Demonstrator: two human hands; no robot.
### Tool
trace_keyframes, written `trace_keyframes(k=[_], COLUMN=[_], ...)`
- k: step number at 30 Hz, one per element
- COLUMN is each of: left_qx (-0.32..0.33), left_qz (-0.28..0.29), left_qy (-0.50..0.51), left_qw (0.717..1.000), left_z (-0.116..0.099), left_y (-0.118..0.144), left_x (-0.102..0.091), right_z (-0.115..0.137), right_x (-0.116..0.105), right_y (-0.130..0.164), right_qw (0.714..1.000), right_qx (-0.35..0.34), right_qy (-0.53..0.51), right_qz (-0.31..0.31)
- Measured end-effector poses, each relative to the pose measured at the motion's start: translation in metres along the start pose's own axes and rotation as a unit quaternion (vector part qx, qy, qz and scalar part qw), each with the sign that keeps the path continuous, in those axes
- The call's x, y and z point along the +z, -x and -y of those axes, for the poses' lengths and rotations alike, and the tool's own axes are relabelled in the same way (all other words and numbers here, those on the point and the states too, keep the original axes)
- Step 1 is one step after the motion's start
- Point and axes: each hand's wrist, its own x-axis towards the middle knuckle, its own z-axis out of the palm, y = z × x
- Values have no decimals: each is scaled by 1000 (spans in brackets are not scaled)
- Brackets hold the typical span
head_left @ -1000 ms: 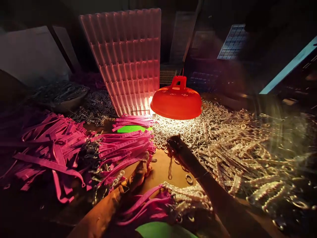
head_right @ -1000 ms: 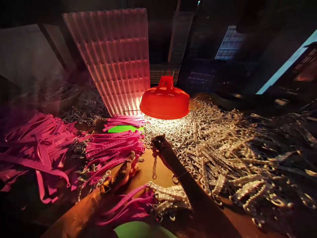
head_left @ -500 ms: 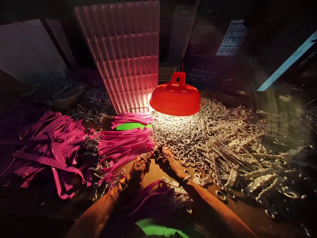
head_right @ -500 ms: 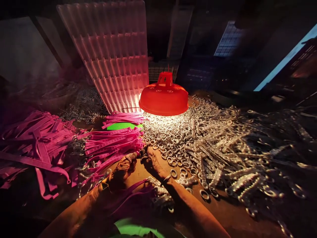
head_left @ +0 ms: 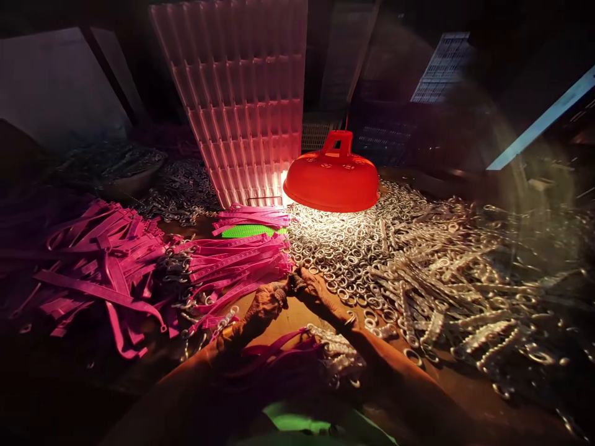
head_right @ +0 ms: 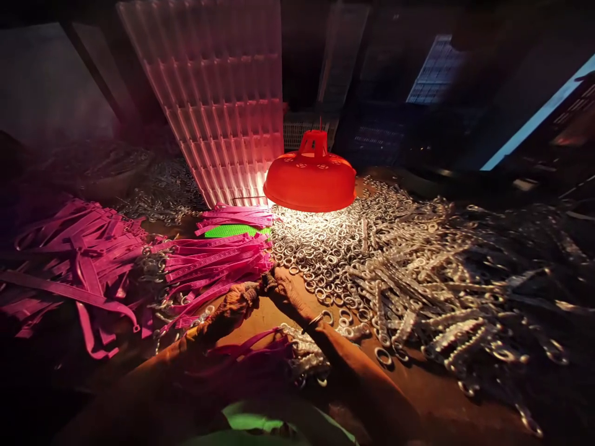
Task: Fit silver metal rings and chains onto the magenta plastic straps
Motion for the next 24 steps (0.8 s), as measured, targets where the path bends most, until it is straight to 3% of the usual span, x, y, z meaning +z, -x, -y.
trace_keyframes(k=[3, 5, 9, 14, 16, 18, 21, 24], left_qx=[-39, -89, -152, -131, -130, -137, -152, -140], left_qz=[-23, -20, 53, 169, 192, 198, 180, 162], left_qy=[30, 23, -65, -15, 17, 24, 12, 32], left_qw=[999, 996, 985, 977, 973, 970, 972, 976], left_z=[-14, -26, -41, -25, -16, -11, -8, -1], left_y=[1, 7, 31, 65, 77, 88, 99, 104], left_x=[-4, -9, -14, -6, -1, 3, 7, 8], right_z=[20, 37, 63, 73, 71, 66, 55, 48], right_x=[-10, -13, -11, -4, -1, 3, 11, 17], right_y=[2, 11, 50, 105, 119, 129, 139, 143], right_qw=[991, 983, 970, 969, 969, 974, 981, 969], right_qx=[-45, -37, -28, -35, -14, 37, 140, 207], right_qy=[100, 129, 139, 188, 174, 130, 33, -55], right_qz=[71, 125, 196, 155, 174, 184, 132, 121])
